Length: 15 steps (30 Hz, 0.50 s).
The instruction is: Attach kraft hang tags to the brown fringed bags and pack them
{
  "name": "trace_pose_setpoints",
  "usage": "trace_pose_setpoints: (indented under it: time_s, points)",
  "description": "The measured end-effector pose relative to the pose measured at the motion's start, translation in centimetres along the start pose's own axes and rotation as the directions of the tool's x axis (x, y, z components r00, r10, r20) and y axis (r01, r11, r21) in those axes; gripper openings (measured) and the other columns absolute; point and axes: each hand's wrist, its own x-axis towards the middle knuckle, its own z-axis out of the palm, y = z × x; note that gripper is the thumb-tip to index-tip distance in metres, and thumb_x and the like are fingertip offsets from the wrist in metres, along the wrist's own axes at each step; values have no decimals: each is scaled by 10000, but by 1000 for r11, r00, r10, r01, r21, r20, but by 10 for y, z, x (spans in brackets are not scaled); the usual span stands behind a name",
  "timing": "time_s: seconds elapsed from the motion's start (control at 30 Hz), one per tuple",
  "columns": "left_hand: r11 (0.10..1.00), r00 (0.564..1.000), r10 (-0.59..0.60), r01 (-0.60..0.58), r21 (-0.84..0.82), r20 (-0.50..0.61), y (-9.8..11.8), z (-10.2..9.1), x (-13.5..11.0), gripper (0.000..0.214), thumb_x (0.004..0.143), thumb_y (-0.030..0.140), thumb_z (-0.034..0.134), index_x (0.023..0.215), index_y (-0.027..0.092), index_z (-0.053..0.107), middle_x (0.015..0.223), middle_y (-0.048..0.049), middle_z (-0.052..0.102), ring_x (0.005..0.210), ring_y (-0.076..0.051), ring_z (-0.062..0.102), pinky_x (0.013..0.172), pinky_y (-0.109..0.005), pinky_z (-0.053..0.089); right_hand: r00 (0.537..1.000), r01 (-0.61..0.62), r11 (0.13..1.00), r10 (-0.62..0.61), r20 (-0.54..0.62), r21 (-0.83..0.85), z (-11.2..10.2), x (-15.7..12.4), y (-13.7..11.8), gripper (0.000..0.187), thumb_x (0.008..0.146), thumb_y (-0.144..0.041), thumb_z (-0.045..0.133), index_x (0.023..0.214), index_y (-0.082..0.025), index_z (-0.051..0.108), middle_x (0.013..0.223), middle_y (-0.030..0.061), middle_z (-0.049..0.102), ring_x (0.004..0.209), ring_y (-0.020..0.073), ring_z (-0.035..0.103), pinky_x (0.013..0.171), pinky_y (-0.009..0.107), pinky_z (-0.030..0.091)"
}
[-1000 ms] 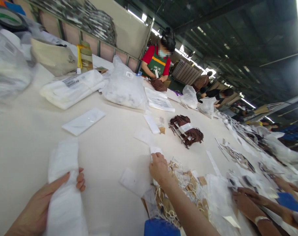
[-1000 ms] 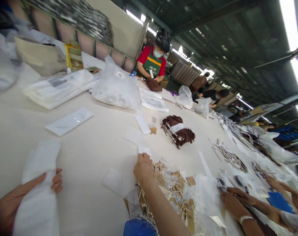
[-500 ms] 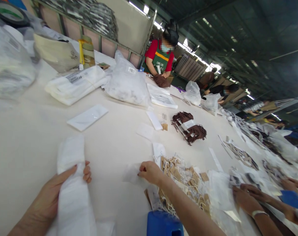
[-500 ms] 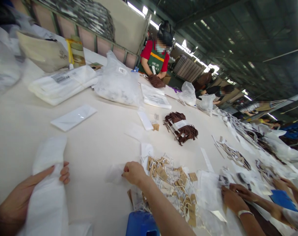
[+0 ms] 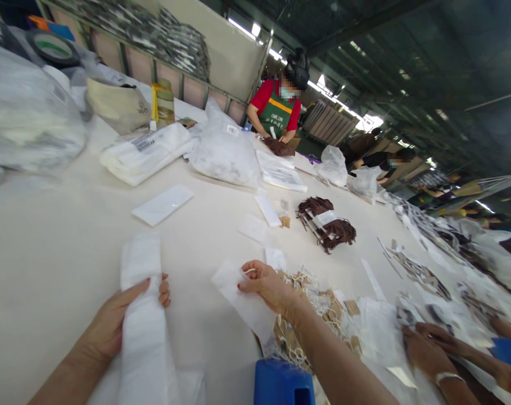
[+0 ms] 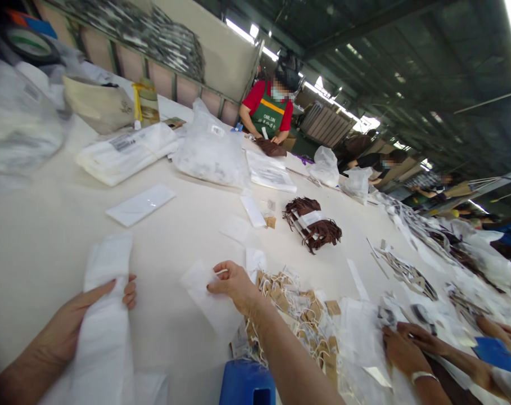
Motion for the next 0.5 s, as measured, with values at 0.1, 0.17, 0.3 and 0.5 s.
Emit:
trace_pose_setpoints:
  time_s: [0.1, 0.17, 0.3, 0.5]
  points:
    - [1000, 999, 7, -6, -14, 31, -1, -1, 1, 195, 702, 33, 566, 891, 79, 575, 652, -44, 581, 583, -145, 548, 557, -250, 514, 1000, -2, 998, 1, 15, 67, 4, -5, 4, 579, 372, -291, 747, 881, -171, 499, 634, -46, 577, 550, 113, 545, 555, 258, 431]
    - [1000, 999, 5, -4, -15, 31, -1, -1, 0, 178, 706, 36, 562, 878, 78, 579, 641, -43, 578, 577, -143, 547, 548, -243, 512, 1000, 9, 997, -8, -7, 79, 6, -7, 8, 547, 360, -315, 762, 826, -168, 515, 617, -50, 567, 544, 102, 533, 556, 253, 430]
    - [1000, 998, -8, 10, -28, 61, 0, 0, 0, 153, 729, 31, 542, 869, 75, 585, 639, -39, 575, 576, -132, 551, 555, -227, 514, 996, 30, 999, -26, -90, 41, 7, -9, 15, 492, 389, -449, 752, 658, -181, 439, 565, -70, 508, 504, 81, 495, 569, 273, 446]
    - [996, 997, -45, 50, -72, 66, -3, -5, 8, 145, 729, 57, 562, 870, 61, 595, 650, -54, 578, 558, -136, 566, 562, -249, 529, 971, 81, 965, -133, -200, -251, 8, -14, 21, 300, 560, -380, 686, 569, -173, 469, 486, -75, 413, 480, 65, 378, 503, 222, 309]
